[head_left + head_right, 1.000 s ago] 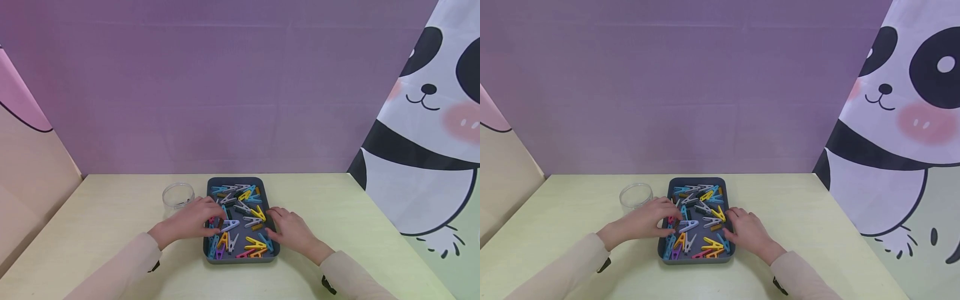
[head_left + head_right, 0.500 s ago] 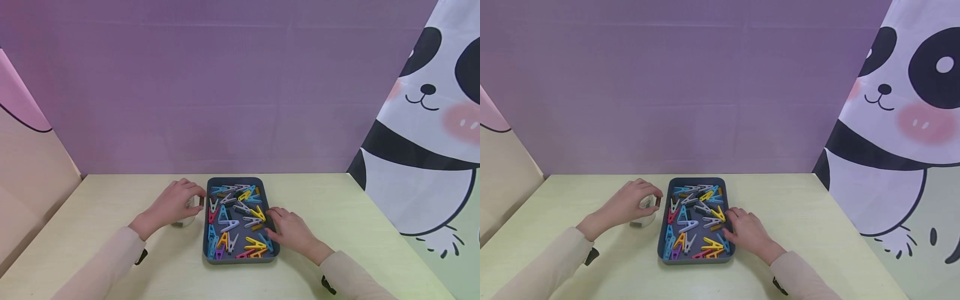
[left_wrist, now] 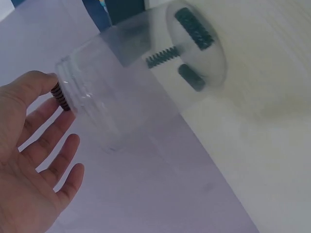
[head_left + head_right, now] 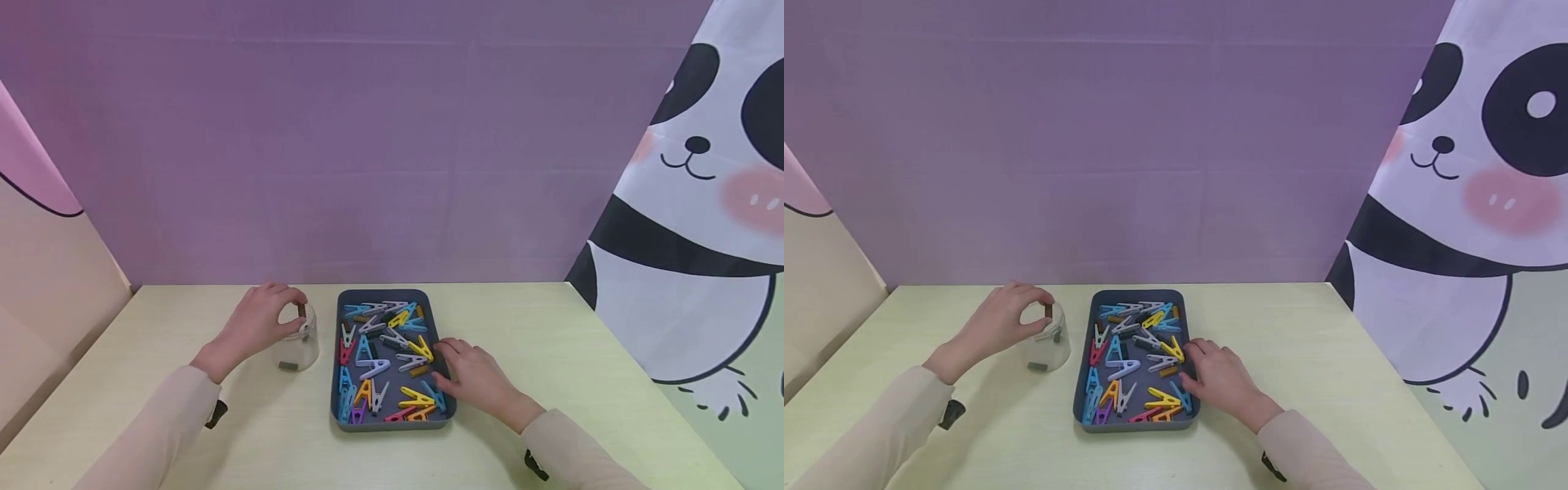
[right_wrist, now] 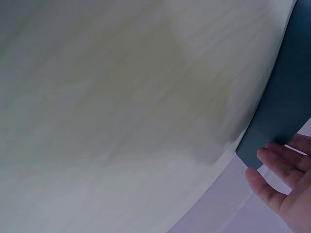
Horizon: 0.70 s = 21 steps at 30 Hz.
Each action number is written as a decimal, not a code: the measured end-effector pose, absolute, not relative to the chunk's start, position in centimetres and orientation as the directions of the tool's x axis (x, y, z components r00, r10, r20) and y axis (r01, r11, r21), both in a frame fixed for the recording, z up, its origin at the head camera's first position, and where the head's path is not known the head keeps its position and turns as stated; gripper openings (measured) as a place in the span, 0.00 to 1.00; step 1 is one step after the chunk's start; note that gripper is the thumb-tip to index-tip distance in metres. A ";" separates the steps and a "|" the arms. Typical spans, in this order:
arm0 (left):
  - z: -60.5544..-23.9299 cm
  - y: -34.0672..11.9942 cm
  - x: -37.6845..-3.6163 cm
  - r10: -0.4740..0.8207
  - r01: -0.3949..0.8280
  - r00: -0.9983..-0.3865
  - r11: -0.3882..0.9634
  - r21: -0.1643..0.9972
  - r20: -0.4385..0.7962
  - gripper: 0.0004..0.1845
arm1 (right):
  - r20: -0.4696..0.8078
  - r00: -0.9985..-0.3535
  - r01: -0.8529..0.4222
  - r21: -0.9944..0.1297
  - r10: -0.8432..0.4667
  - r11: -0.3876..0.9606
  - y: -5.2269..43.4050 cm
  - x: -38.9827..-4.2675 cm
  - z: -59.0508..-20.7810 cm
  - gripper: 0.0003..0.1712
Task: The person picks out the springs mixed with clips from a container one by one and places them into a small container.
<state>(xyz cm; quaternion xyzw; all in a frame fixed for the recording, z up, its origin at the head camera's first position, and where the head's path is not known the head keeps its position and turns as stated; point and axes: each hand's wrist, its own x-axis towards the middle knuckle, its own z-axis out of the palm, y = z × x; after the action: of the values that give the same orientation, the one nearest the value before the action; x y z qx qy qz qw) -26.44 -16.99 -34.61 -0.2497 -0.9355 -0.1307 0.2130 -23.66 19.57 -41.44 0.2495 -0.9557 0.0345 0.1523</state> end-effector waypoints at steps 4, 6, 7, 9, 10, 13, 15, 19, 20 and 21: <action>-34.9 -17.3 -26.5 0.390 0.499 -0.800 0.854 0.144 0.457 0.12 | 0.321 -0.819 -0.497 0.016 -0.476 0.867 19.6 -23.7 -41.4 0.28; -35.1 -17.4 -26.5 0.383 0.489 -0.809 0.860 0.149 0.446 0.11 | 0.327 -0.815 -0.501 0.018 -0.479 0.865 19.6 -23.7 -41.4 0.28; -35.1 -17.4 -26.6 0.379 0.483 -0.814 0.862 0.152 0.440 0.12 | 0.329 -0.814 -0.502 0.019 -0.480 0.865 19.6 -23.7 -41.4 0.28; -35.3 -17.5 -26.6 0.373 0.474 -0.822 0.868 0.152 0.430 0.12 | 0.329 -0.812 -0.504 0.020 -0.482 0.863 19.6 -23.7 -41.4 0.28; -35.4 -17.5 -26.7 0.371 0.471 -0.825 0.869 0.153 0.427 0.12 | 0.329 -0.812 -0.505 0.019 -0.482 0.863 19.6 -23.7 -41.4 0.28; -35.5 -17.6 -26.8 0.364 0.463 -0.831 0.872 0.158 0.421 0.13 | 0.323 -0.817 -0.500 0.017 -0.478 0.866 19.6 -23.6 -41.4 0.28; -35.6 -17.7 -26.8 0.362 0.461 -0.832 0.873 0.162 0.420 0.12 | 0.320 -0.820 -0.497 0.014 -0.475 0.868 19.6 -23.6 -41.4 0.28; -35.6 -17.7 -26.9 0.355 0.456 -0.838 0.873 0.175 0.414 0.12 | 0.320 -0.822 -0.494 0.013 -0.471 0.870 19.6 -23.7 -41.4 0.28; -35.7 -17.7 -26.9 0.353 0.454 -0.840 0.873 0.178 0.412 0.12 | 0.319 -0.823 -0.493 0.012 -0.471 0.870 19.6 -23.7 -41.5 0.28; -35.7 -17.7 -27.0 0.351 0.451 -0.843 0.874 0.179 0.409 0.12 | 0.317 -0.824 -0.492 0.012 -0.470 0.871 19.6 -23.7 -41.5 0.28</action>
<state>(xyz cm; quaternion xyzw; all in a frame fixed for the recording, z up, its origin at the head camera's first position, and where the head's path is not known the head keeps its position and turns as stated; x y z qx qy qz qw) -26.99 -17.72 -35.68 -0.2108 -0.9503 -0.1354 0.1850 -23.68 19.57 -41.47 0.2520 -0.9543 0.0351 0.1567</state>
